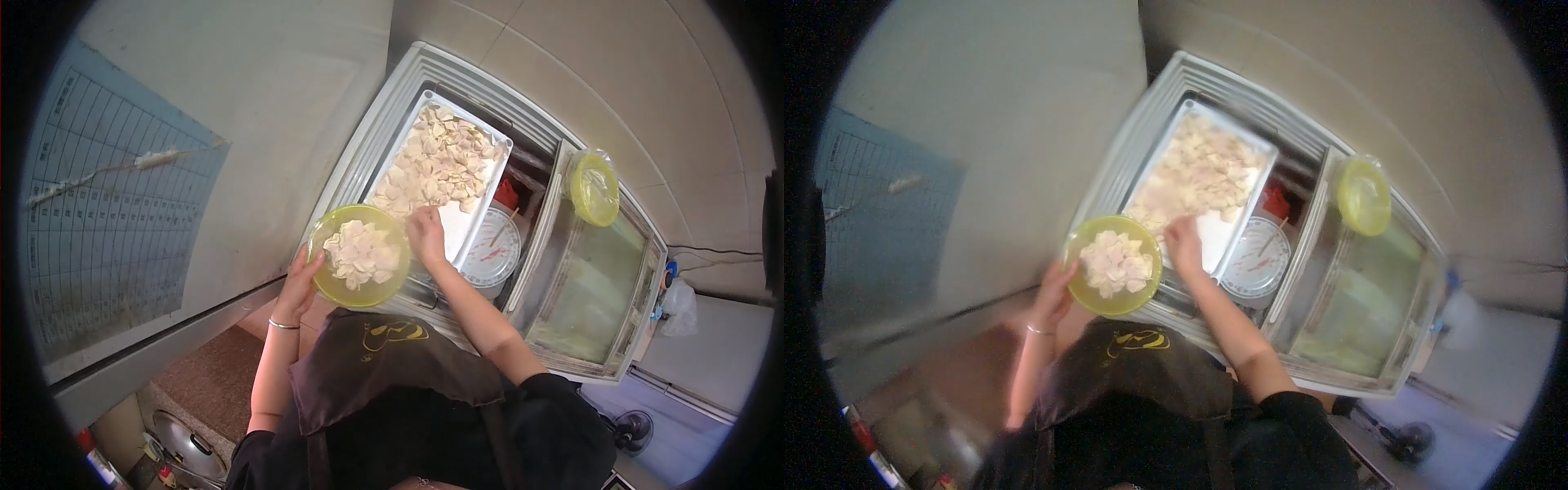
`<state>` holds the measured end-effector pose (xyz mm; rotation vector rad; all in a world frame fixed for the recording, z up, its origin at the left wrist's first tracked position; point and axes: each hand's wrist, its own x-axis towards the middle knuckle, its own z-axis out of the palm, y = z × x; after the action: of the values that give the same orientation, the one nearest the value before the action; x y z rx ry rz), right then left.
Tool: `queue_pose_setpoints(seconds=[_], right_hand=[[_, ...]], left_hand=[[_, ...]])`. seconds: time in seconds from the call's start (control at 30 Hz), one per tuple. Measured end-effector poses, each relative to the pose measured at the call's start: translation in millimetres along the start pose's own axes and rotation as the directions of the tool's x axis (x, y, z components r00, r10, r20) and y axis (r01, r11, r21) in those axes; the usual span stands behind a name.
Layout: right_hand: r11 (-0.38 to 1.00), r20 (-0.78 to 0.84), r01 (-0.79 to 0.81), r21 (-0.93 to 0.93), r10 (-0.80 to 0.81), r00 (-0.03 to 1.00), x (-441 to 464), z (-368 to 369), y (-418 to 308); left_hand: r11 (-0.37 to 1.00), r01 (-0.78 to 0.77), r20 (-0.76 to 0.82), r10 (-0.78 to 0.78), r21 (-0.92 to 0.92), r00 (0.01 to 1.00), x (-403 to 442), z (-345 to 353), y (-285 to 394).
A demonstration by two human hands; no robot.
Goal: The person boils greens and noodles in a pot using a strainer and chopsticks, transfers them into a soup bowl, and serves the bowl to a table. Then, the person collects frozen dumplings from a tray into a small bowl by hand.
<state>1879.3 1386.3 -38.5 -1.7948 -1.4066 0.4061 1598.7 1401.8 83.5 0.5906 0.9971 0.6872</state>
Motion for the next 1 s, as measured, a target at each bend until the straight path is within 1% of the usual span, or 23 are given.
queue_pose_setpoints(seconds=[0.03, 0.1, 0.2, 0.23, 0.27, 0.3, 0.4, 0.47, 0.5, 0.53, 0.57, 0.6, 0.67, 0.7, 0.73, 0.77, 0.8, 0.83, 0.87, 0.9, 0.93, 0.97, 1.0], right_hand=[[1.0, 0.001, -0.001, 0.0, 0.001, 1.0, -2, 0, 4], [0.942, 0.037, -0.272, 0.197, 0.271, 0.962, -5, -4, 22], [0.8, 0.007, -0.477, 0.364, 0.509, 0.861, -3, -14, 33], [0.8, 0.006, -0.479, 0.361, 0.512, 0.859, -1, -15, 25], [0.944, -0.087, -0.304, 0.131, 0.316, 0.945, 3, -13, 14], [0.987, -0.125, -0.104, -0.123, 0.088, 0.988, 6, -12, 5], [0.992, -0.011, -0.063, -0.112, 0.062, 0.998, 13, -11, -13], [0.992, -0.053, 0.004, -0.129, -0.011, 0.999, 10, -8, 5], [0.981, 0.031, -0.184, -0.068, 0.186, 0.982, 8, -12, 10], [0.927, 0.126, -0.373, -0.028, 0.373, 0.919, 4, -18, 13], [0.79, 0.161, -0.531, 0.306, 0.507, 0.847, -1, -24, 16], [0.529, 0.241, -0.611, 0.589, 0.606, 0.758, -3, -31, 18], [0.287, 0.276, -0.659, 0.695, 0.74, 0.613, 4, -48, 12], [0.289, 0.272, -0.658, 0.695, 0.742, 0.613, 4, -39, 29], [0.622, -0.001, -0.617, 0.482, 0.705, 0.71, 1, -22, 61], [0.834, -0.233, -0.528, 0.159, 0.552, 0.801, 1, -14, 80], [0.836, -0.244, -0.526, 0.159, 0.549, 0.799, 4, -18, 78], [0.934, -0.353, -0.337, -0.117, 0.278, 0.893, 8, -20, 74], [0.908, -0.372, -0.134, -0.397, -0.026, 0.928, 12, -21, 69], [0.89, -0.21, -0.456, -0.016, 0.443, 0.872, 6, -6, 105], [0.896, -0.212, -0.444, -0.01, 0.432, 0.877, 10, -7, 92], [0.777, -0.031, -0.565, 0.278, 0.595, 0.803, 10, -13, 80], [0.551, 0.195, -0.668, 0.5, 0.681, 0.706, 13, -47, 28]], left_hand=[[1.0, -0.003, 0.002, 0.003, -0.019, 1.0, -1, 0, 1], [0.999, -0.007, 0.004, 0.007, -0.043, 1.0, -1, 0, -1], [0.997, -0.031, 0.003, 0.031, -0.068, 1.0, 0, -1, -4], [0.997, -0.022, -0.002, 0.022, -0.074, 1.0, 2, -4, -7], [0.997, -0.011, -0.005, 0.011, -0.079, 1.0, 2, -4, -8], [0.997, -0.008, 0.002, 0.008, -0.078, 1.0, 4, -3, -9], [0.998, 0.022, 0.005, -0.021, -0.058, 1.0, 5, 0, -3], [1.0, -0.014, -0.019, 0.014, -0.01, 1.0, 2, 3, -1], [1.0, -0.018, -0.023, 0.018, -0.011, 1.0, 2, 1, -1], [0.999, -0.024, -0.009, 0.024, -0.038, 1.0, 2, -1, -3], [0.997, -0.028, 0.005, 0.028, -0.066, 1.0, 2, -3, -5], [0.997, -0.024, 0.005, 0.024, -0.071, 1.0, 5, -6, -8], [0.999, 0.005, -0.024, -0.006, -0.033, 1.0, 8, -10, -13], [0.999, 0.007, -0.019, -0.008, -0.034, 1.0, 9, -9, -13], [0.999, 0.009, -0.003, -0.01, -0.038, 1.0, 8, -6, -11], [0.999, 0.01, 0.016, -0.009, -0.041, 1.0, 10, -3, -10], [0.999, 0.008, 0.027, -0.007, -0.039, 1.0, 12, 0, -9], [0.999, 0.026, 0.028, -0.025, -0.021, 0.999, 13, 3, -7], [0.999, 0.041, 0.023, -0.041, -0.002, 0.999, 14, 7, -4], [1.0, 0.031, 0.023, -0.031, 0.002, 0.999, 15, 10, -3], [0.999, 0.002, 0.013, -0.002, 0.036, 1.0, 17, 10, -7], [0.997, -0.021, 0.0, 0.021, 0.069, 1.0, 19, 9, -9], [0.999, -0.018, 0.007, 0.018, 0.031, 1.0, 22, 5, -15]])
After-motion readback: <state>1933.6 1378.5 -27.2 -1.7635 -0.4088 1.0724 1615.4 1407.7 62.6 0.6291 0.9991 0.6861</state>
